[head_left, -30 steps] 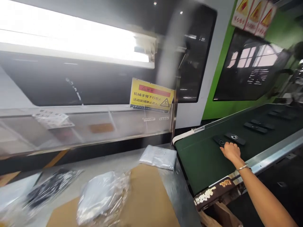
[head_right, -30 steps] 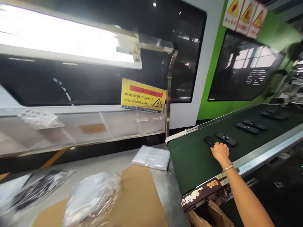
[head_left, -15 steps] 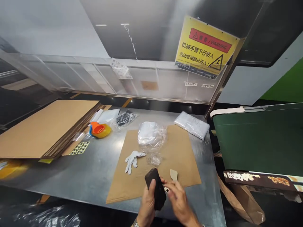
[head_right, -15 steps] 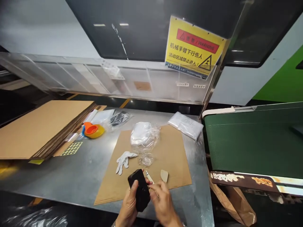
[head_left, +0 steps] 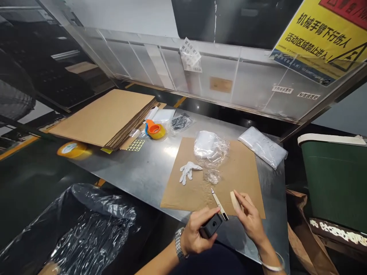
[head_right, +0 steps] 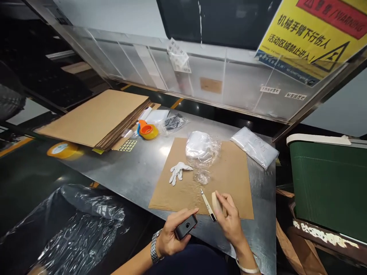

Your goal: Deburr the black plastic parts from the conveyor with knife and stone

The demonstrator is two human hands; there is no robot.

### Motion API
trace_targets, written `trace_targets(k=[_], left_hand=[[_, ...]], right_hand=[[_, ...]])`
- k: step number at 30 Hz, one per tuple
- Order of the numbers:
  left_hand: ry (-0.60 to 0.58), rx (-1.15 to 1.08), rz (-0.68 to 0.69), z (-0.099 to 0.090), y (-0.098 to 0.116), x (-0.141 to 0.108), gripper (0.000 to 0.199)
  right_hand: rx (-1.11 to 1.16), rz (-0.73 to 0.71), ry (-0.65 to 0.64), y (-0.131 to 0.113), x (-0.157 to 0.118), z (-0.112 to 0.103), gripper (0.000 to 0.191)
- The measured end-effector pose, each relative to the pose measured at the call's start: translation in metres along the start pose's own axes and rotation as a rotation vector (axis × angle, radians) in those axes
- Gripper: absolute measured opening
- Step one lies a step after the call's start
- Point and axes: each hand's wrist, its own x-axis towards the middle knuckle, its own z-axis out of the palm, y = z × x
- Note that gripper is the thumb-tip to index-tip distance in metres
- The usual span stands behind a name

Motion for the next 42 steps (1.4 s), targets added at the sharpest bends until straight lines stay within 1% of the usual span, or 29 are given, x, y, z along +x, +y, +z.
trace_targets(k=[1,2,3,4,5,6,9,11,13,15,17,18,20,22,24,25,27,28,30,31,32,34,35,36,37,39,40,42], left_hand=[[-0.027,0.01,0.0,-0.001,0.0,0.001,0.049],[-0.055,0.009,0.004,-0.003,0.001,0.002,0.045],[-0.083,0.001,0.011,-0.004,0.002,0.003,0.04],[-0.103,-0.011,0.016,-0.005,0.004,0.004,0.034],[-0.115,-0.023,0.019,-0.006,0.006,0.004,0.031],[-0.123,-0.031,0.017,-0.007,0.007,0.004,0.029],[-0.149,-0.04,-0.004,-0.011,0.012,0.002,0.029],[-0.181,-0.073,0.008,-0.012,0.012,0.002,0.022],[-0.207,-0.164,0.003,-0.013,0.011,0.001,0.016],[-0.219,-0.266,-0.028,-0.011,0.01,-0.001,0.021],[-0.189,-0.377,-0.086,-0.008,0.01,-0.004,0.033],[-0.145,-0.455,-0.123,-0.005,0.011,-0.005,0.038],[-0.007,-0.661,-0.244,0.002,0.013,-0.005,0.048],[0.147,-0.912,-0.413,0.008,0.015,-0.002,0.05],[0.237,-1.16,-0.58,0.01,0.015,0.003,0.049],[0.251,-1.294,-0.657,0.008,0.015,0.007,0.051],[0.244,-1.518,-0.784,0.002,0.012,0.013,0.056],[0.238,-1.595,-0.825,-0.001,0.01,0.015,0.059],[0.24,-1.679,-0.859,-0.007,0.006,0.018,0.058],[0.232,-1.697,-0.871,-0.009,0.005,0.018,0.057],[0.208,-1.707,-0.888,-0.009,0.004,0.017,0.057],[0.128,-1.698,-0.94,-0.006,0.007,0.016,0.057],[0.109,-1.666,-0.953,-0.005,0.01,0.016,0.056],[0.127,-1.614,-0.948,-0.004,0.014,0.015,0.053],[0.179,-1.543,-0.926,-0.003,0.018,0.015,0.048],[0.308,-1.353,-0.881,-0.004,0.025,0.015,0.038],[0.352,-1.251,-0.87,-0.005,0.028,0.014,0.036],[0.368,-1.092,-0.865,-0.007,0.031,0.012,0.039]], right_hand=[[0.094,-0.177,-0.051,-0.023,-0.003,-0.012,0.046],[0.143,-0.363,-0.117,-0.044,-0.005,-0.022,0.048],[0.129,-0.508,-0.21,-0.063,-0.006,-0.03,0.053],[0.085,-0.577,-0.266,-0.077,-0.006,-0.036,0.056],[0.043,-0.612,-0.303,-0.087,-0.006,-0.04,0.059],[0.007,-0.614,-0.32,-0.092,-0.006,-0.042,0.061],[-0.011,-0.564,-0.26,-0.093,-0.007,-0.042,0.065],[-0.017,-0.574,-0.242,-0.094,-0.009,-0.04,0.065],[-0.03,-0.601,-0.267,-0.098,-0.01,-0.037,0.063],[0.007,-0.593,-0.273,-0.1,-0.01,-0.034,0.059],[0.1,-0.535,-0.213,-0.098,-0.009,-0.028,0.054],[0.153,-0.497,-0.167,-0.095,-0.008,-0.023,0.051],[0.237,-0.423,-0.048,-0.088,-0.008,-0.01,0.048],[0.258,-0.363,0.066,-0.083,-0.01,0.005,0.048],[0.223,-0.341,0.158,-0.081,-0.015,0.019,0.05],[0.198,-0.348,0.175,-0.08,-0.019,0.025,0.05],[0.177,-0.412,0.151,-0.078,-0.028,0.031,0.05],[0.181,-0.462,0.117,-0.076,-0.033,0.033,0.049],[0.198,-0.567,0.039,-0.071,-0.042,0.034,0.05],[0.204,-0.602,0.017,-0.069,-0.044,0.034,0.05],[0.206,-0.607,0.004,-0.066,-0.045,0.034,0.051],[0.197,-0.531,0.014,-0.062,-0.041,0.033,0.051],[0.183,-0.472,0.035,-0.061,-0.037,0.032,0.051],[0.162,-0.421,0.055,-0.061,-0.032,0.03,0.051],[0.135,-0.387,0.068,-0.062,-0.027,0.028,0.051],[0.07,-0.392,0.064,-0.066,-0.02,0.024,0.053],[0.034,-0.419,0.031,-0.069,-0.018,0.021,0.054],[-0.037,-0.48,-0.078,-0.074,-0.015,0.016,0.056]])
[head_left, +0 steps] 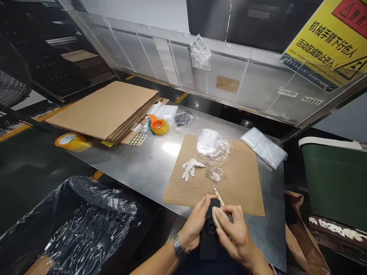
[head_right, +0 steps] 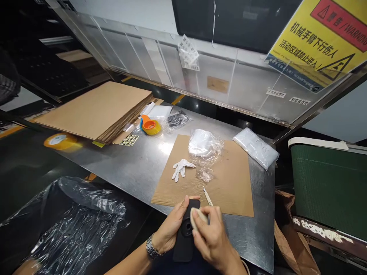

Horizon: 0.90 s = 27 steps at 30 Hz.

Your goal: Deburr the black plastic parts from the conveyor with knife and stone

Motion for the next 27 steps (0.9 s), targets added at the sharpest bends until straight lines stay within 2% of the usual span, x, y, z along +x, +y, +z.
trace_targets(k=[3,7,11,13,16,18,24,27], left_hand=[[-0.061,0.04,-0.029,-0.006,-0.004,-0.003,0.05],[-0.218,-0.086,-0.211,-0.015,-0.011,-0.003,0.054],[-0.277,-0.259,-0.295,-0.016,-0.01,0.002,0.048],[-0.257,-0.313,-0.285,-0.014,-0.01,0.003,0.039],[-0.208,-0.29,-0.136,-0.011,-0.013,0.002,0.017],[-0.18,-0.26,-0.082,-0.011,-0.016,0.001,0.011],[-0.013,-0.251,-0.175,-0.02,-0.014,0.008,0.018],[0.015,-0.256,-0.183,-0.021,-0.014,0.013,0.023]], right_hand=[[-0.036,-0.051,-0.107,0.0,0.003,-0.007,0.056],[-0.047,0.002,-0.011,0.005,0.003,-0.01,0.056],[0.008,-0.046,-0.082,-0.003,0.003,-0.004,0.057],[0.008,-0.044,-0.084,-0.005,0.005,-0.001,0.056],[-0.034,0.046,-0.046,-0.001,0.01,0.0,0.053],[-0.045,0.064,-0.084,0.0,0.012,-0.003,0.051],[0.089,0.018,-0.359,-0.027,0.002,-0.014,0.051],[0.142,-0.01,-0.378,-0.034,-0.005,-0.014,0.055]])
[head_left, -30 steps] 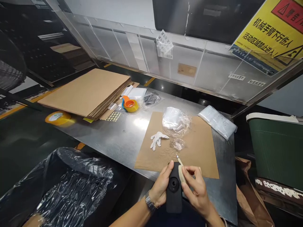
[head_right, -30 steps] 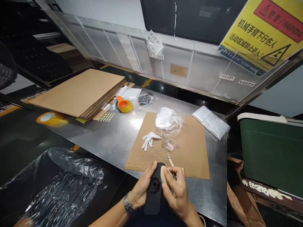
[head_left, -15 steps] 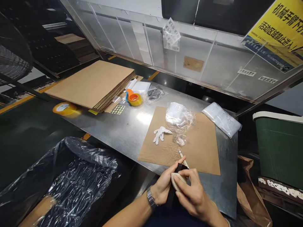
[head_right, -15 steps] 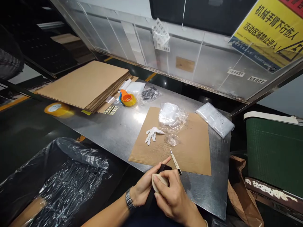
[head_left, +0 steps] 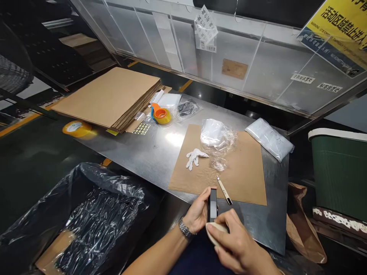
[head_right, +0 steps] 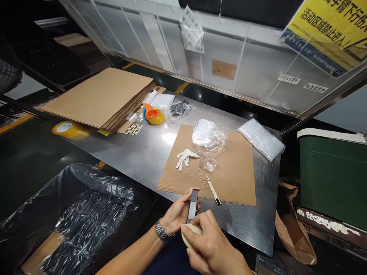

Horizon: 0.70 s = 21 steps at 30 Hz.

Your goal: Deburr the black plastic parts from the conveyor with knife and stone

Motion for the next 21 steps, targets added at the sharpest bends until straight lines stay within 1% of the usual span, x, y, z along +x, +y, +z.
trace_targets(k=[2,4,6,9,10,14,15,17,19,21], left_hand=[[-0.002,-0.045,0.003,0.003,-0.002,0.001,0.028],[-0.016,-0.133,-0.008,0.006,-0.004,0.002,0.024],[-0.039,-0.205,-0.056,0.009,-0.005,0.002,0.019],[-0.099,-0.263,-0.14,0.01,0.001,0.004,0.017],[-0.125,-0.289,-0.16,0.01,0.004,0.005,0.016],[-0.196,-0.393,-0.198,0.009,0.012,0.009,0.016],[-0.206,-0.413,-0.2,0.009,0.013,0.01,0.016],[-0.225,-0.446,-0.201,0.01,0.012,0.012,0.015],[-0.243,-0.47,-0.204,0.01,0.013,0.013,0.016],[-0.258,-0.489,-0.21,0.01,0.017,0.013,0.017]], right_hand=[[0.016,0.016,0.08,0.003,0.0,0.004,0.055],[0.033,0.034,0.196,0.008,0.004,0.009,0.056],[0.075,0.004,0.285,0.011,0.007,0.016,0.057],[0.144,-0.101,0.325,0.013,0.006,0.025,0.059],[0.148,-0.114,0.341,0.014,0.004,0.028,0.059],[0.089,-0.027,0.435,0.016,-0.003,0.029,0.057],[0.073,-0.033,0.444,0.016,-0.003,0.029,0.057],[0.018,-0.109,0.443,0.014,-0.002,0.029,0.059],[-0.091,-0.179,0.453,0.015,-0.003,0.033,0.061],[-0.224,-0.194,0.481,0.023,-0.008,0.04,0.063]])
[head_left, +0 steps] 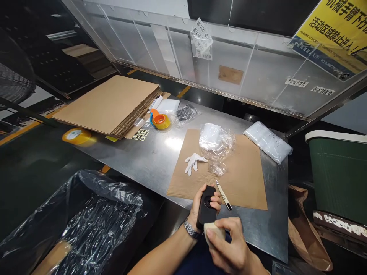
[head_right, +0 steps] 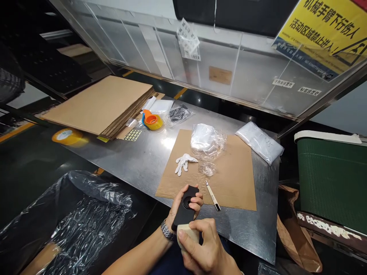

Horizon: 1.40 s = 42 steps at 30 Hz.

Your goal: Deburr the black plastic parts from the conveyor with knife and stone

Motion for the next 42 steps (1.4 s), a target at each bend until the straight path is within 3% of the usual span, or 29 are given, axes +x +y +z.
trace_targets(k=[3,6,9,12,14,16,19,21,24,27,30,34,36,42], left_hand=[[-0.057,-0.021,0.031,0.002,0.007,-0.004,0.02],[-0.15,0.064,0.103,0.001,0.011,-0.009,0.033],[-0.202,0.332,0.202,-0.003,0.009,-0.015,0.043],[-0.212,0.766,0.357,-0.007,0.004,-0.022,0.05],[-0.137,1.045,0.473,-0.008,0.002,-0.027,0.055],[-0.001,1.253,0.631,-0.008,-0.002,-0.03,0.056],[0.182,1.465,0.875,-0.006,-0.006,-0.03,0.054],[0.234,1.55,0.933,-0.004,-0.008,-0.03,0.052],[0.169,1.537,0.839,0.002,-0.005,-0.032,0.057],[0.063,1.329,0.566,0.011,0.001,-0.037,0.054],[0.042,1.082,0.237,0.016,0.001,-0.038,0.037],[0.056,0.845,-0.098,0.013,-0.007,-0.034,0.059],[0.054,0.804,-0.162,0.01,-0.01,-0.034,0.068],[0.111,0.812,-0.184,0.011,-0.012,-0.038,0.072]], right_hand=[[-0.164,0.083,0.039,0.028,-0.025,0.011,0.06],[-0.258,0.322,0.107,0.079,-0.048,0.025,0.048],[-0.283,0.45,0.128,0.131,-0.058,0.038,0.034],[-0.285,0.561,0.146,0.161,-0.054,0.046,0.033],[-0.268,0.627,0.161,0.161,-0.046,0.048,0.037],[-0.22,0.669,0.161,0.144,-0.033,0.048,0.04],[-0.051,0.659,0.083,0.099,-0.007,0.042,0.04],[0.208,0.653,0.0,0.069,0.011,0.037,0.047],[0.515,0.786,0.049,0.044,0.033,0.028,0.043],[0.804,0.934,0.166,0.044,0.044,0.018,0.033],[1.026,0.94,0.217,0.049,0.046,0.007,0.036],[1.117,0.892,0.203,0.049,0.045,-0.002,0.032],[1.147,0.878,0.179,0.048,0.044,-0.004,0.03],[1.193,0.85,0.135,0.051,0.039,0.001,0.024]])
